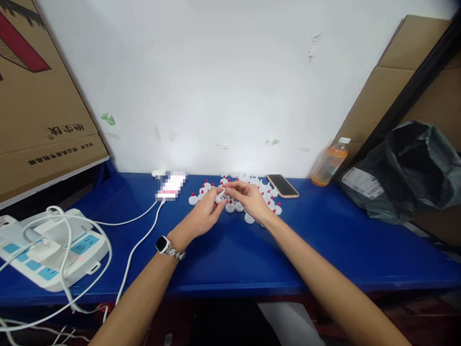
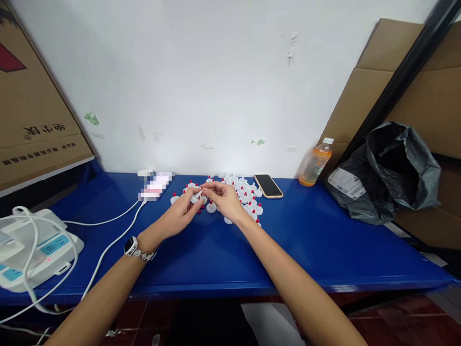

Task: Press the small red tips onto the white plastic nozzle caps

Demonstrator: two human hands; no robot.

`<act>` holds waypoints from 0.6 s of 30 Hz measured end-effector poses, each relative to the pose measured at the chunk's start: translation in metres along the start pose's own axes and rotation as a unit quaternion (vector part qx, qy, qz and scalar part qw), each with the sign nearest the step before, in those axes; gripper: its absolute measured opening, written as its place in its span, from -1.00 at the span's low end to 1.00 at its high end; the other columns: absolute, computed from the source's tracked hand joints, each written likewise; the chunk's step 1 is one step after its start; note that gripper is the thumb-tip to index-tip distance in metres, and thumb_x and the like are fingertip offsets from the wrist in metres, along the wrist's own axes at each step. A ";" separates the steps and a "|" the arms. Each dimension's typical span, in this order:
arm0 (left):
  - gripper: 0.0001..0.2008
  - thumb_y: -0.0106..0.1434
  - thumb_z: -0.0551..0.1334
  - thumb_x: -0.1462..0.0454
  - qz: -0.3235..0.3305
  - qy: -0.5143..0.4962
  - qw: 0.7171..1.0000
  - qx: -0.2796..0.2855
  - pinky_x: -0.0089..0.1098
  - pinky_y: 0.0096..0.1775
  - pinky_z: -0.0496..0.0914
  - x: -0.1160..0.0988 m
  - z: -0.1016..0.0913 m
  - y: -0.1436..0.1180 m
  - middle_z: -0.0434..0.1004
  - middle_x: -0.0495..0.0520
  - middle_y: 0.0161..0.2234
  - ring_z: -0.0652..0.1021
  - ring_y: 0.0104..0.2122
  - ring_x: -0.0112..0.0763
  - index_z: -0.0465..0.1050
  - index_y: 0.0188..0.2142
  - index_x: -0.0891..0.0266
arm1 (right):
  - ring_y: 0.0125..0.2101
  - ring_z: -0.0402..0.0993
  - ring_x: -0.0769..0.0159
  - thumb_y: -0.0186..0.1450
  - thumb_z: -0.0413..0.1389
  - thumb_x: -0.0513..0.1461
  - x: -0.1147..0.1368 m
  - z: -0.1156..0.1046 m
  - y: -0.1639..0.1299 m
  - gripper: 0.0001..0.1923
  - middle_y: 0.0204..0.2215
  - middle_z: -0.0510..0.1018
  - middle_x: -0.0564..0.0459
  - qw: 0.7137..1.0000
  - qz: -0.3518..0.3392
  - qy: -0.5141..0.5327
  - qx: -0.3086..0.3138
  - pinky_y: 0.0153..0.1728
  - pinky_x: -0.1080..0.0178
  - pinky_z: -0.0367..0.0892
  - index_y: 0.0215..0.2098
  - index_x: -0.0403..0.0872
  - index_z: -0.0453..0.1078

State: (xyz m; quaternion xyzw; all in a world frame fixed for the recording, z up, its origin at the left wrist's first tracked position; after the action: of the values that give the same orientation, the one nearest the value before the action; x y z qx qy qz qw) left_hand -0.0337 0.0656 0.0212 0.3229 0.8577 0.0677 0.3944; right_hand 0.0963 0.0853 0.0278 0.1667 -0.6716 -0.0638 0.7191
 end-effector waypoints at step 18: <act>-0.57 0.47 -0.02 0.14 0.043 -0.029 0.998 -0.023 -0.07 0.13 0.34 -0.008 0.005 -0.002 0.37 0.32 0.17 0.45 0.14 -0.11 0.05 0.26 0.23 | -0.50 0.25 0.37 0.30 0.17 -0.03 0.018 0.011 -0.026 -0.70 -0.55 0.40 0.15 0.970 -0.111 -0.138 -0.169 -0.41 0.27 0.23 -0.46 -0.03 0.37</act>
State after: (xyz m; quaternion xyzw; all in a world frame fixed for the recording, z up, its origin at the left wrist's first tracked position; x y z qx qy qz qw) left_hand -0.0274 0.0584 0.0227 0.3522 0.8295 0.0944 0.4231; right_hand 0.0908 0.0533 0.0363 0.1057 -0.7208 -0.2786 0.6259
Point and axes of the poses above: each hand's wrist, its own y-axis towards the middle knuckle, its own z-axis out of the palm, x = y × z, the point moved 8 cm from there along y, towards the middle knuckle
